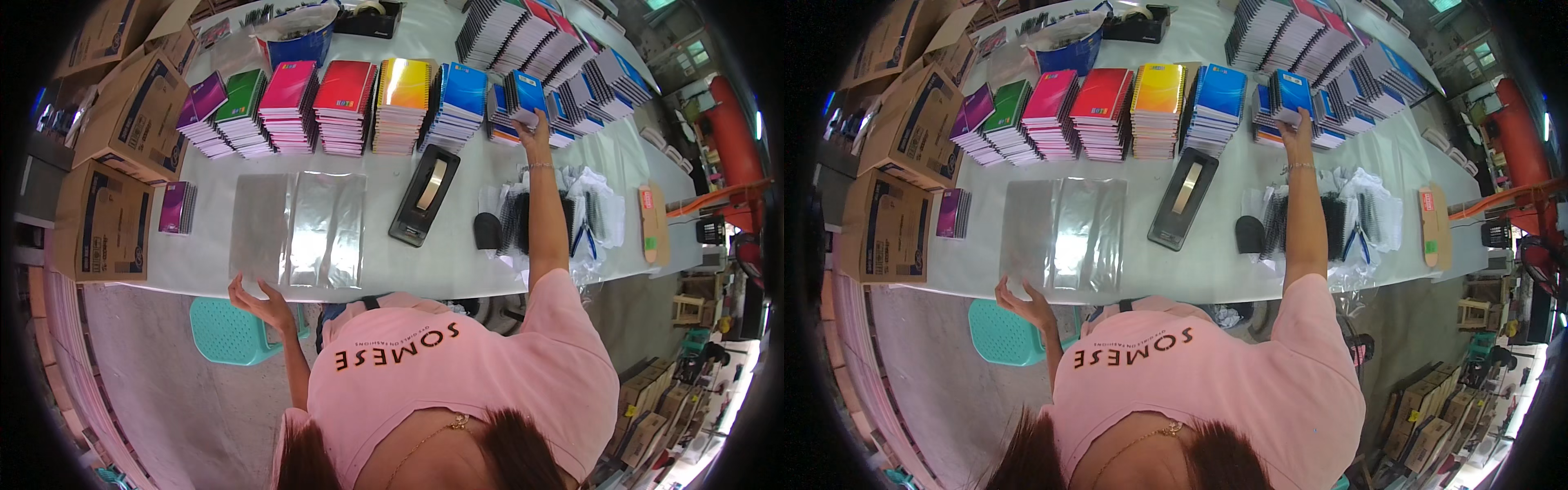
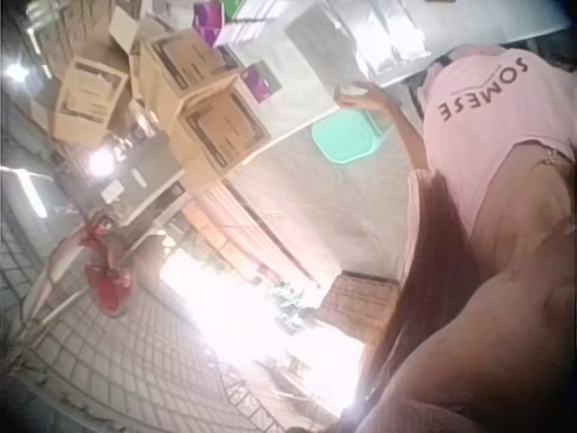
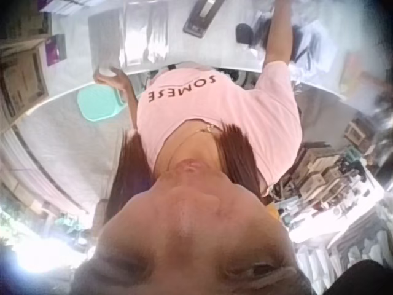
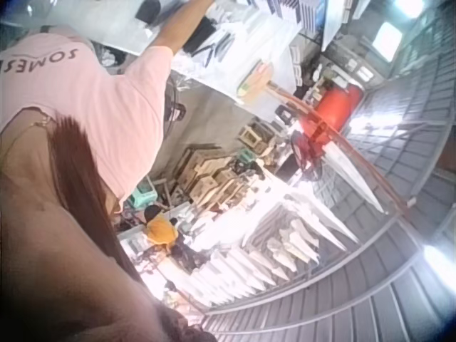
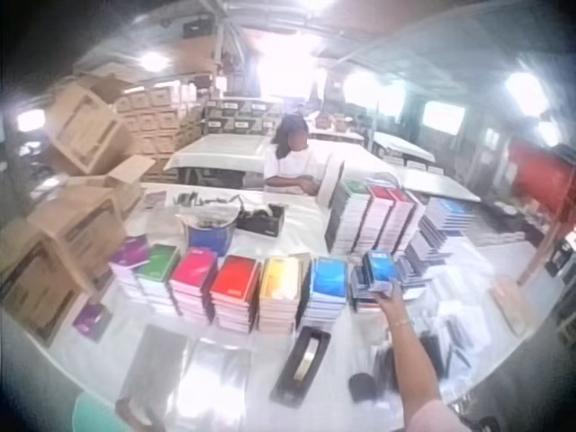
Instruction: The person selects several spiral-bound notebooks of different colors from stacks on a table and aligns them into a single pile by hand.
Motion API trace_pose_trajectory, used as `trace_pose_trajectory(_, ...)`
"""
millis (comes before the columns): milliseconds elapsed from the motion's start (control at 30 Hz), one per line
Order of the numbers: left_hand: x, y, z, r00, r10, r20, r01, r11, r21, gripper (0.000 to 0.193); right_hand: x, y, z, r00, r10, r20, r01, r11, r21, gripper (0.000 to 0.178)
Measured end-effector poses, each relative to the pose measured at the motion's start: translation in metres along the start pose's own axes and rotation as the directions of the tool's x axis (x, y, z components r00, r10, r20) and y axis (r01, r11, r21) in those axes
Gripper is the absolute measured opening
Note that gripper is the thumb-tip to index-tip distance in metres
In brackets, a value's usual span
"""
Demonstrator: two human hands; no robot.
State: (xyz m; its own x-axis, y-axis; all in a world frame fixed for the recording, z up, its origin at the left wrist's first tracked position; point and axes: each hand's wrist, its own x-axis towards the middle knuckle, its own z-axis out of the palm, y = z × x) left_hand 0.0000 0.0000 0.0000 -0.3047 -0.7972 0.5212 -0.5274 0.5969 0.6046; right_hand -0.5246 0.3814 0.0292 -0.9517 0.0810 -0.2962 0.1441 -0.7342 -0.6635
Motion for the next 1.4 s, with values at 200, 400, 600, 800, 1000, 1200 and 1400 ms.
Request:
trace_pose_trajectory(200,-0.002,-0.008,-0.002,1.000,-0.020,0.007,0.020,1.000,-0.006,0.041,-0.007,-0.003,0.004,0.987,-0.064,-0.149,0.045,0.991,-0.122,0.049)
trace_pose_trajectory(400,0.007,-0.017,-0.012,1.000,-0.004,0.018,0.004,1.000,-0.001,0.042,-0.083,0.043,0.065,0.785,-0.534,0.314,0.599,0.526,-0.603,0.051)
trace_pose_trajectory(600,0.027,-0.026,-0.013,1.000,-0.005,0.000,0.005,0.999,-0.039,0.040,-0.081,0.053,0.100,0.664,-0.576,0.476,0.483,-0.156,-0.862,0.061)
trace_pose_trajectory(800,0.046,-0.030,-0.020,0.999,-0.035,-0.003,0.035,0.997,-0.062,0.038,-0.126,0.068,0.141,0.508,-0.347,0.788,0.551,-0.572,-0.607,0.061)
trace_pose_trajectory(1000,0.068,-0.049,-0.013,0.995,-0.059,0.083,0.068,0.992,-0.108,0.037,-0.140,0.087,0.154,0.720,-0.126,0.683,0.452,-0.662,-0.598,0.054)
trace_pose_trajectory(1200,0.096,-0.062,0.001,0.989,-0.019,0.144,0.048,0.979,-0.197,0.035,-0.124,0.087,0.161,0.763,-0.022,0.646,0.424,-0.738,-0.525,0.045)
trace_pose_trajectory(1400,0.121,-0.063,0.013,0.968,0.008,0.250,0.072,0.948,-0.308,0.032,-0.147,0.096,0.186,0.847,-0.080,0.525,0.301,-0.742,-0.599,0.042)
